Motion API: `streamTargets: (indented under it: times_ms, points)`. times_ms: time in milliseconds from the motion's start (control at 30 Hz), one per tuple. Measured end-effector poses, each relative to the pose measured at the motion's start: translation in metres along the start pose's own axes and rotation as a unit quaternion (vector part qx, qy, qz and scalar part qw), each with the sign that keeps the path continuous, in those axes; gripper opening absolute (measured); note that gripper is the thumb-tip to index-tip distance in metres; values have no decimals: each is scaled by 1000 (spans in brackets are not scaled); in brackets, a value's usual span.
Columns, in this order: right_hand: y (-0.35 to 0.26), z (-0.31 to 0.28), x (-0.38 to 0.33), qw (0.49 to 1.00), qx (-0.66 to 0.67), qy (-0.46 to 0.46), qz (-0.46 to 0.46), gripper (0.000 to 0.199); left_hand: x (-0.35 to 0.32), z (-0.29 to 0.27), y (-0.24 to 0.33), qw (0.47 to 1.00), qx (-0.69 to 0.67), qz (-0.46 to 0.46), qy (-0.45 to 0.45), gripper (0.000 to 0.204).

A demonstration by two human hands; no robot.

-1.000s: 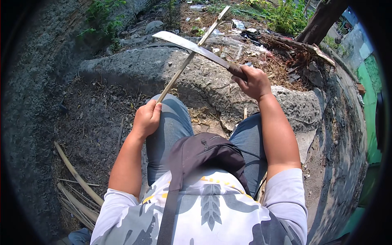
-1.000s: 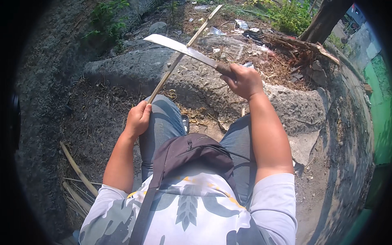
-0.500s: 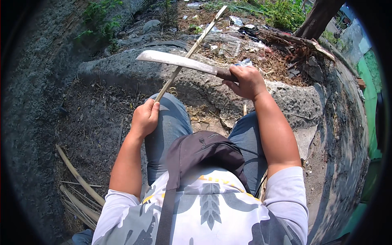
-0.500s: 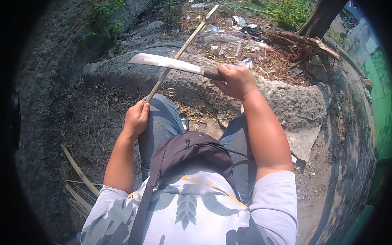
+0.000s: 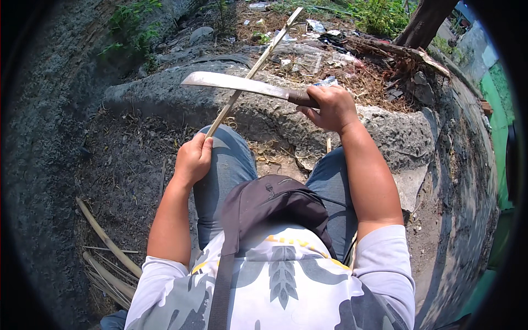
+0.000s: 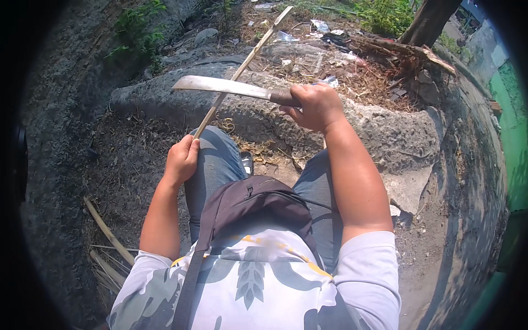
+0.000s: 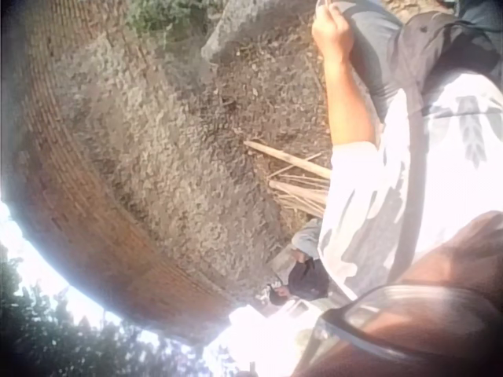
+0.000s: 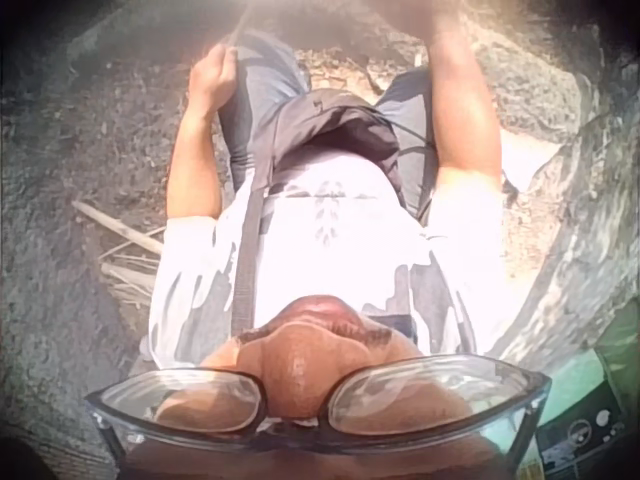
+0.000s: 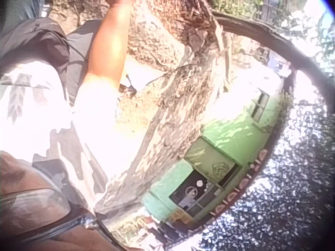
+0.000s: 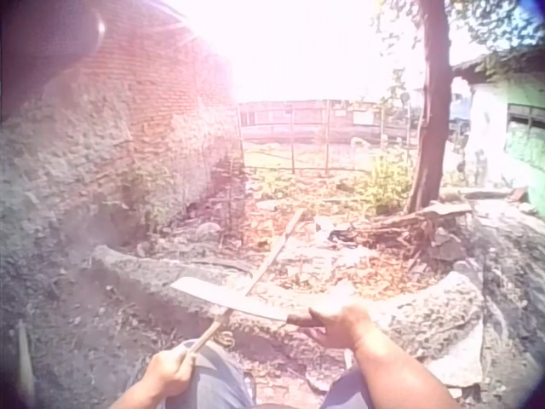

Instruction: The person holds a wooden stick and repeatedly shaves strips along its length using a knife.

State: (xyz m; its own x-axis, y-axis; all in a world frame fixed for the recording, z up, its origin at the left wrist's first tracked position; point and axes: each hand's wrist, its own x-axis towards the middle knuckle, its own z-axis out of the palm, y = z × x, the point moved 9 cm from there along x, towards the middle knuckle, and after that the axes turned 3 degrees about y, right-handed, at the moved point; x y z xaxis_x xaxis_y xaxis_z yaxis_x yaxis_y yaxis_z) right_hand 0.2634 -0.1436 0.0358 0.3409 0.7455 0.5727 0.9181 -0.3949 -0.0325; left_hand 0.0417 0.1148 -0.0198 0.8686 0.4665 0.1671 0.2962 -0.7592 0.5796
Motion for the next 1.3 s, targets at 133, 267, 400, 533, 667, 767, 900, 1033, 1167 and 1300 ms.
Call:
streamTargets:
  times_ms: [133,267,400,533,667,767,900,1033,1167,1300]
  points:
    - [76,15,-18,949,46,-82,302,39,4,2,1,999,-24,-9,-20,29]
    - [65,20,-26,946,27,-129,297,45,6,4,-2,999,-7,-5,-36,29]
    - [43,23,-15,972,48,-133,186,45,6,3,0,999,-6,-10,-39,30]
    - [14,35,-8,990,31,-118,70,41,5,2,-1,999,19,-10,-28,31]
    - [44,25,-10,989,-2,-79,122,38,2,-1,2,999,-14,-11,-28,32]
    - [94,28,-33,937,23,-91,337,43,5,1,4,999,-14,13,-38,32]
    - [82,25,-33,932,-8,-141,333,47,6,3,1,999,3,14,-48,32]
    - [52,27,-19,966,23,-145,212,44,7,2,-4,999,-16,-9,-34,32]
    - [2,31,-6,995,35,-83,33,36,5,3,-4,1000,-7,-4,-20,32]
    - [8,21,-5,996,14,-80,32,37,0,0,-3,1000,-12,8,-5,31]
